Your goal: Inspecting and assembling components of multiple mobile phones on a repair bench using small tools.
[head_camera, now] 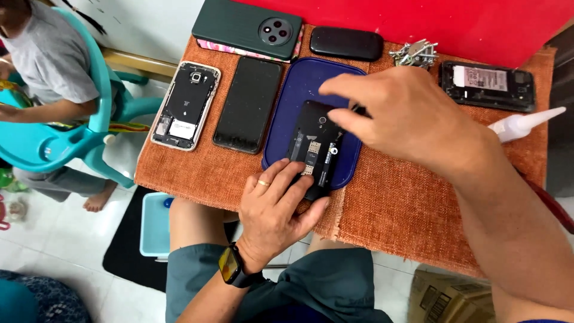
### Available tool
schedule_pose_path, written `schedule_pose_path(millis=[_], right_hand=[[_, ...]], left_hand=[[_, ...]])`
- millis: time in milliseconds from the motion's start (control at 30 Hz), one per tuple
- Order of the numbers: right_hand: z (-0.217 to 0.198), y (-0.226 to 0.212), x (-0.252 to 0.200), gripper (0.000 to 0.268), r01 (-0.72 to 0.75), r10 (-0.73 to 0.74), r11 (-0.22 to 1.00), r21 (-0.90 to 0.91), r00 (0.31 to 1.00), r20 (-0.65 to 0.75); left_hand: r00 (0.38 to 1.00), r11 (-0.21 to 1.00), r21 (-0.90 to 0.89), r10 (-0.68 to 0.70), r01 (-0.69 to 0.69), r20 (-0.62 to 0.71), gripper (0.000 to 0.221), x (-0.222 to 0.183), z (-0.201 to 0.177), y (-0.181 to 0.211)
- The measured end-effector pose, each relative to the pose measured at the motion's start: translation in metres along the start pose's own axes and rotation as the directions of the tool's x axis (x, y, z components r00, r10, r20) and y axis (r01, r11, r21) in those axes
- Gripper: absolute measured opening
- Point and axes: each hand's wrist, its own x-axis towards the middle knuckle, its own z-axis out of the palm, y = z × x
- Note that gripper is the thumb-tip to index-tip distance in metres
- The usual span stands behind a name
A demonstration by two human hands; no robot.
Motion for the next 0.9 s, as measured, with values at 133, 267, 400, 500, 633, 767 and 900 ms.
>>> schedule_pose_path(millis=[133, 267, 400, 500, 633, 767, 900], right_hand=[[-0.010, -0.014, -0.005, 0.065, -0.038, 0.035, 0.998, 0.058, 0.999, 0.039], [0.010, -0.012, -0.016, 0.048, -0.002, 0.004, 1.000, 0.022, 0.996, -0.089], [0.016, -0.017, -0.012, 0.045, -0.106, 0.111, 0.994, 0.036, 0.955, -0.275], [0.005, -0.033, -0.009, 0.059, -0.185, 0.209, 0.972, 0.145, 0.963, -0.171], [0.018, -0.021, -0.024, 0.041, -0.220, 0.243, 0.967, 0.129, 0.946, -0.214], [0.027, -0.015, -0.027, 0.033, -0.117, 0.117, 0.993, 0.023, 0.925, -0.363], [0.023, -0.019, -0.028, 0.048, -0.197, 0.202, 0.979, 0.048, 0.924, -0.324]], left_hand=[[1.000, 0.998, -0.051, -0.027, 0.027, -0.007, 0.027, -0.004, -0.002, -0.002], [0.999, 0.997, -0.049, -0.053, 0.052, -0.012, 0.028, -0.007, -0.005, -0.002], [0.999, 0.995, -0.085, -0.051, 0.051, 0.001, 0.028, -0.010, -0.007, -0.004], [0.998, 0.994, -0.097, -0.055, 0.055, -0.001, 0.027, -0.010, -0.009, -0.006], [0.996, 0.989, -0.129, -0.072, 0.078, 0.047, 0.026, -0.009, -0.011, -0.004], [0.994, 0.983, -0.168, -0.064, 0.079, 0.093, 0.029, -0.008, -0.014, -0.003], [0.994, 0.990, -0.122, -0.063, 0.074, 0.088, 0.030, -0.007, -0.013, -0.003]])
